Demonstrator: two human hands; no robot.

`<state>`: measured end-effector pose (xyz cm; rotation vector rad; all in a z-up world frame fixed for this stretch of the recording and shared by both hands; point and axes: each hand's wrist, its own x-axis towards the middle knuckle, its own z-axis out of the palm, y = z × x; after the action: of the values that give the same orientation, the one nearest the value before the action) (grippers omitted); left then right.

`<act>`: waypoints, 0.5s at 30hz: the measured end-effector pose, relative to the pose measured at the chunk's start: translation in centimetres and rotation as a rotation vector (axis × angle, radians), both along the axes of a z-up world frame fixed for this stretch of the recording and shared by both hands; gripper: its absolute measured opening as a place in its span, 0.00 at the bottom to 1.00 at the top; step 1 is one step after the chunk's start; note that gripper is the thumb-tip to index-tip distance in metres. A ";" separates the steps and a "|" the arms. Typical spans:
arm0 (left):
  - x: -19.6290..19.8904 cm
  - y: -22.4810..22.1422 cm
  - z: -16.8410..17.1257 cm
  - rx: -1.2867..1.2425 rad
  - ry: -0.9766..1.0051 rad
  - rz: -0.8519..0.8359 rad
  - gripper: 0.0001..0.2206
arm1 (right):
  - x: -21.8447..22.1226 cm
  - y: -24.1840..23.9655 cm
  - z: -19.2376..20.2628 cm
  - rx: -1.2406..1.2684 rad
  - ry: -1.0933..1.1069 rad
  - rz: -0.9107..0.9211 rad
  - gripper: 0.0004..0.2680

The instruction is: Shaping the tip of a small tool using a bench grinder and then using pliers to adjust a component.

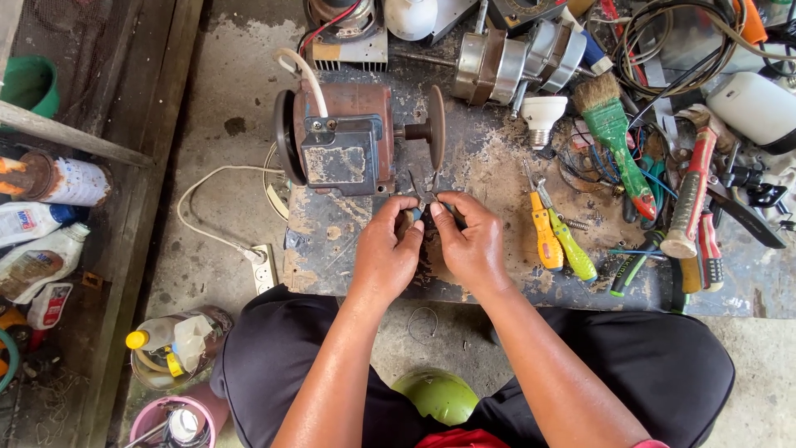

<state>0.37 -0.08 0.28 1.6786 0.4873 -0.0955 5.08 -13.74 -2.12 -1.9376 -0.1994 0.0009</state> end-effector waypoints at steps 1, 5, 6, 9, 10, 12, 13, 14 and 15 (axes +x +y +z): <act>0.0 0.0 0.1 0.001 -0.004 -0.001 0.15 | 0.0 0.0 -0.1 -0.006 0.006 -0.003 0.04; 0.2 0.0 0.3 -0.002 -0.032 -0.007 0.15 | 0.4 -0.1 -0.5 -0.019 -0.006 -0.015 0.03; 0.3 0.0 0.4 -0.003 -0.032 -0.005 0.15 | 0.4 -0.1 -0.4 -0.020 -0.006 -0.014 0.03; 0.4 0.0 0.5 0.005 -0.035 -0.005 0.15 | 0.7 -0.2 -0.2 -0.022 -0.001 -0.008 0.03; 0.5 0.0 0.4 0.001 -0.044 0.000 0.15 | 0.7 -0.1 -0.3 -0.023 -0.004 -0.014 0.03; 0.5 -0.1 0.5 -0.004 -0.053 0.006 0.15 | 0.9 -0.1 -0.1 -0.024 -0.007 -0.018 0.03; 0.5 -0.2 0.5 -0.011 -0.062 0.015 0.15 | 0.9 0.0 0.1 -0.015 -0.005 -0.014 0.03; 0.5 -0.2 0.6 -0.017 -0.070 0.023 0.15 | 1.0 0.0 0.3 -0.006 -0.002 -0.009 0.03; 0.6 -0.2 0.8 -0.018 -0.069 0.024 0.15 | 1.1 0.1 0.1 -0.007 -0.002 -0.008 0.03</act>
<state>0.92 -0.25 1.03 1.6522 0.4532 -0.0238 6.13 -13.68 -1.98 -1.9449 -0.1931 -0.0050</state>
